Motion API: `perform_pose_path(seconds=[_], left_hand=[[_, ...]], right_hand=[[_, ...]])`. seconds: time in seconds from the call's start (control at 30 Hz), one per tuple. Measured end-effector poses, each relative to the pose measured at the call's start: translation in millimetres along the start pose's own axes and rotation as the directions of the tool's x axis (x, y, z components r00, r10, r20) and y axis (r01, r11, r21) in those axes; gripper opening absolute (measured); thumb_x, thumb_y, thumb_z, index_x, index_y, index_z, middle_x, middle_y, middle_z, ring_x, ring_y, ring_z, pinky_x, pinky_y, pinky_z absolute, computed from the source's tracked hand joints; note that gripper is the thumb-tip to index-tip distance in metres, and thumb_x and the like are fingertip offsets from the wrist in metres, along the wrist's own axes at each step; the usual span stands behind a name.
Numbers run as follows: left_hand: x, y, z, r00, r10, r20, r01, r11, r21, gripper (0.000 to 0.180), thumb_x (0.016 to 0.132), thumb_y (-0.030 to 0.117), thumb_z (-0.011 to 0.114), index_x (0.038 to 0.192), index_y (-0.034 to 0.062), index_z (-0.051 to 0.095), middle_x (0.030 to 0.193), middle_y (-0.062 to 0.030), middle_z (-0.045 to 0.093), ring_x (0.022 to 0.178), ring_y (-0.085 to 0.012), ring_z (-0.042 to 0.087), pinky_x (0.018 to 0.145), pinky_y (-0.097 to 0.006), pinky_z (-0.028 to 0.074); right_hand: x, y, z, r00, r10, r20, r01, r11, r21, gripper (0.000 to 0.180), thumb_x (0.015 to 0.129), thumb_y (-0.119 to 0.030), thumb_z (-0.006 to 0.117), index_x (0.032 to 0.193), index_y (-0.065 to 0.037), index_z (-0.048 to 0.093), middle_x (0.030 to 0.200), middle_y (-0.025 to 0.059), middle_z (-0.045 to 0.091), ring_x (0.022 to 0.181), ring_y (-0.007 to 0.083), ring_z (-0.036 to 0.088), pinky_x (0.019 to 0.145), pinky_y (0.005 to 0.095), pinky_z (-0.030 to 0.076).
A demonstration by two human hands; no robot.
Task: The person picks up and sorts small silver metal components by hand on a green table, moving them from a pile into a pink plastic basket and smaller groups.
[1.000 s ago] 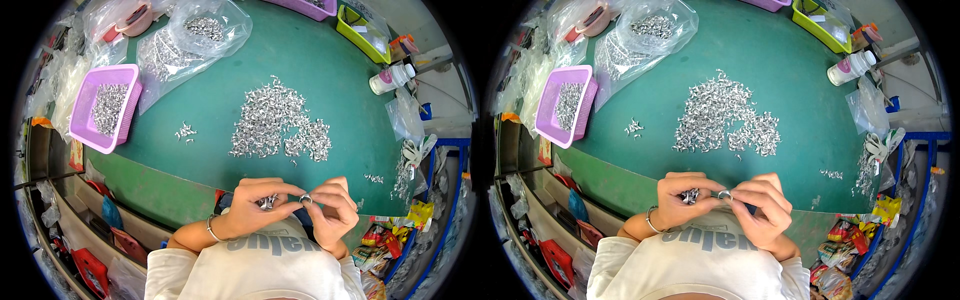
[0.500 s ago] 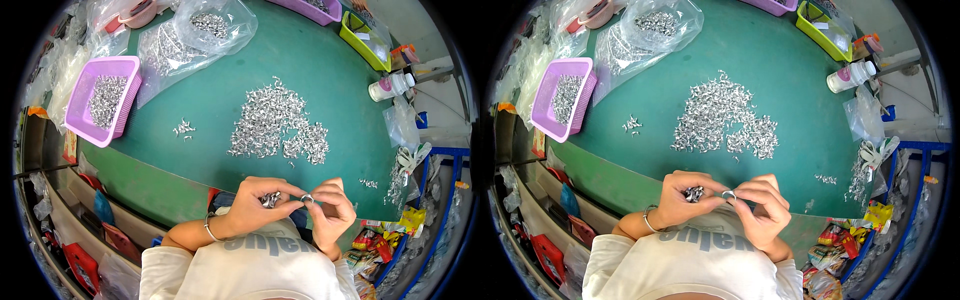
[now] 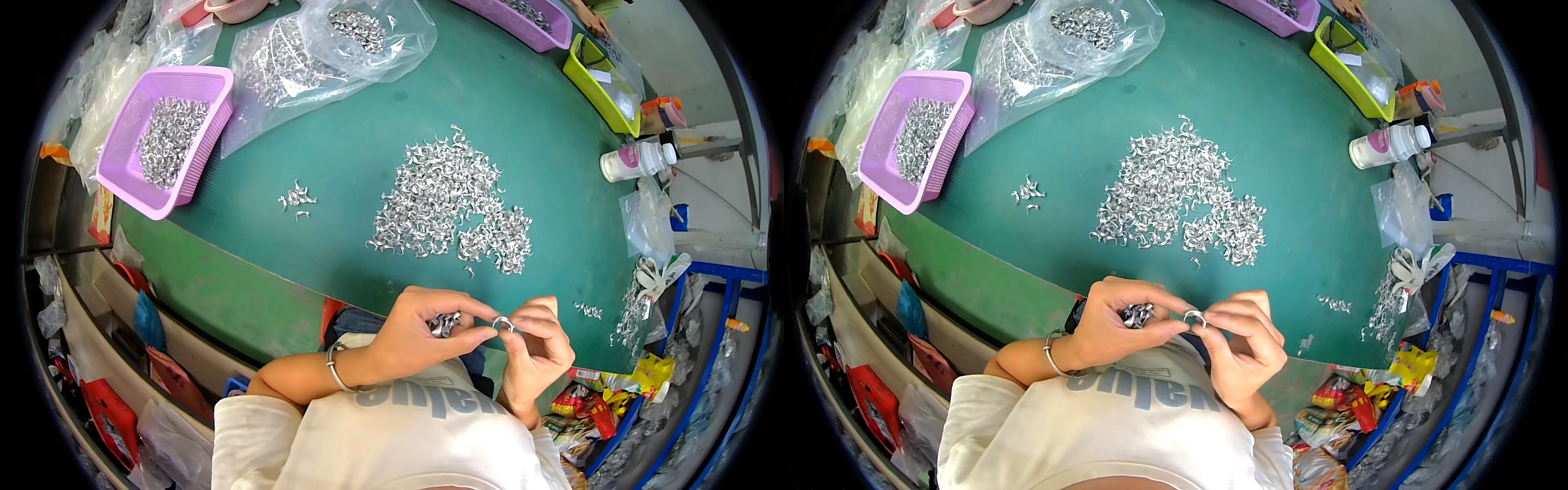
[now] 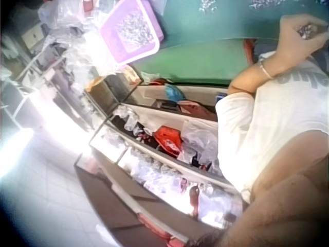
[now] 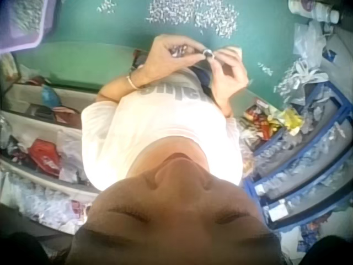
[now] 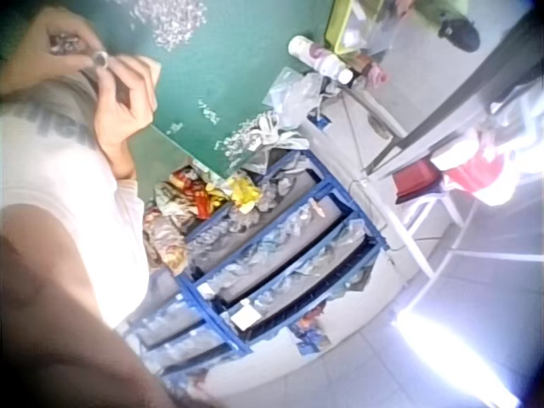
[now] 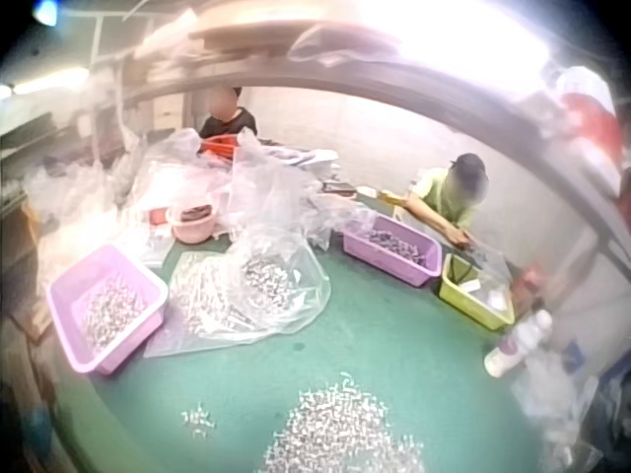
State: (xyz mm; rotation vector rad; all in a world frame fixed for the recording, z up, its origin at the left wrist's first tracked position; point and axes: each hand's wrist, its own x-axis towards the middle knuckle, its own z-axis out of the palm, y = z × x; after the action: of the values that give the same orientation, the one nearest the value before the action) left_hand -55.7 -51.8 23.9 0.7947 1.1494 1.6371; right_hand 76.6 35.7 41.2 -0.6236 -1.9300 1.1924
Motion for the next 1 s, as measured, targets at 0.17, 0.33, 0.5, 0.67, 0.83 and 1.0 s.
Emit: perform_pose_path(seconds=[0.17,0.33,0.5,0.67,0.83,1.0], left_hand=[[1.2,-1.0,0.4,1.0,0.006,-0.003,-0.006,1.0,-0.002,0.02,0.069,-0.002,0.066,0.088,0.0037,0.067,0.057,0.0018,0.052,0.051,-0.0022,0.04,0.045,-0.019,0.03],[1.5,-1.4,-0.2,1.0,0.018,-0.015,-0.018,1.0,0.011,0.018,0.069,-0.002,0.066,0.087,0.0025,0.067,0.057,0.0007,0.053,0.051,-0.0025,0.042,0.045,-0.019,0.03],[1.6,-0.8,-1.0,0.998,0.055,-0.021,-0.054,0.997,0.046,0.018,0.069,-0.002,0.066,0.087,0.0017,0.066,0.059,-0.001,0.054,0.052,-0.0033,0.043,0.045,-0.019,0.031],[2.1,-4.1,-0.7,0.997,0.07,-0.023,-0.069,0.997,0.041,0.017,0.069,-0.002,0.066,0.086,0.0014,0.066,0.06,-0.0019,0.055,0.053,-0.0039,0.044,0.046,-0.02,0.032],[2.1,-5.6,-1.0,0.997,0.068,-0.032,-0.067,0.997,0.041,0.017,0.069,-0.003,0.066,0.086,0.0011,0.066,0.06,-0.0022,0.056,0.053,-0.0042,0.045,0.046,-0.02,0.032],[3.2,-6.6,-1.5,0.995,0.095,-0.029,-0.094,0.995,0.041,0.018,0.069,-0.003,0.066,0.086,0.0011,0.067,0.059,-0.0028,0.055,0.052,-0.0047,0.045,0.045,-0.02,0.032]], right_hand=[[0.0,-0.2,0.5,1.0,0.022,-0.012,-0.022,1.0,0.017,0.016,0.062,0.004,0.07,0.075,0.002,0.061,0.071,0.01,0.061,0.069,0.0201,0.05,0.062,0.0291,0.04],[0.7,-2.1,1.2,0.998,0.059,-0.005,-0.059,0.997,0.049,0.017,0.062,0.004,0.07,0.076,0.003,0.061,0.072,0.0103,0.061,0.07,0.0198,0.051,0.063,0.0287,0.04],[1.2,-2.2,1.6,0.997,0.075,0.005,-0.075,0.995,0.068,0.017,0.062,0.004,0.07,0.077,0.003,0.062,0.072,0.0106,0.061,0.07,0.0197,0.051,0.063,0.0285,0.04],[1.4,-3.1,1.6,0.998,0.061,0.009,-0.061,0.996,0.06,0.017,0.061,0.004,0.071,0.076,0.002,0.062,0.072,0.0101,0.061,0.069,0.0195,0.051,0.063,0.029,0.039],[3.0,-3.3,2.0,0.999,0.02,0.04,-0.021,0.999,0.033,0.017,0.061,0.003,0.071,0.075,0.002,0.062,0.071,0.0093,0.061,0.067,0.0191,0.05,0.062,0.0291,0.038],[3.4,-3.9,2.0,0.999,0.012,0.044,-0.014,1.0,0.027,0.017,0.06,0.003,0.071,0.075,0.002,0.062,0.071,0.0094,0.061,0.067,0.0193,0.05,0.062,0.0293,0.038]])
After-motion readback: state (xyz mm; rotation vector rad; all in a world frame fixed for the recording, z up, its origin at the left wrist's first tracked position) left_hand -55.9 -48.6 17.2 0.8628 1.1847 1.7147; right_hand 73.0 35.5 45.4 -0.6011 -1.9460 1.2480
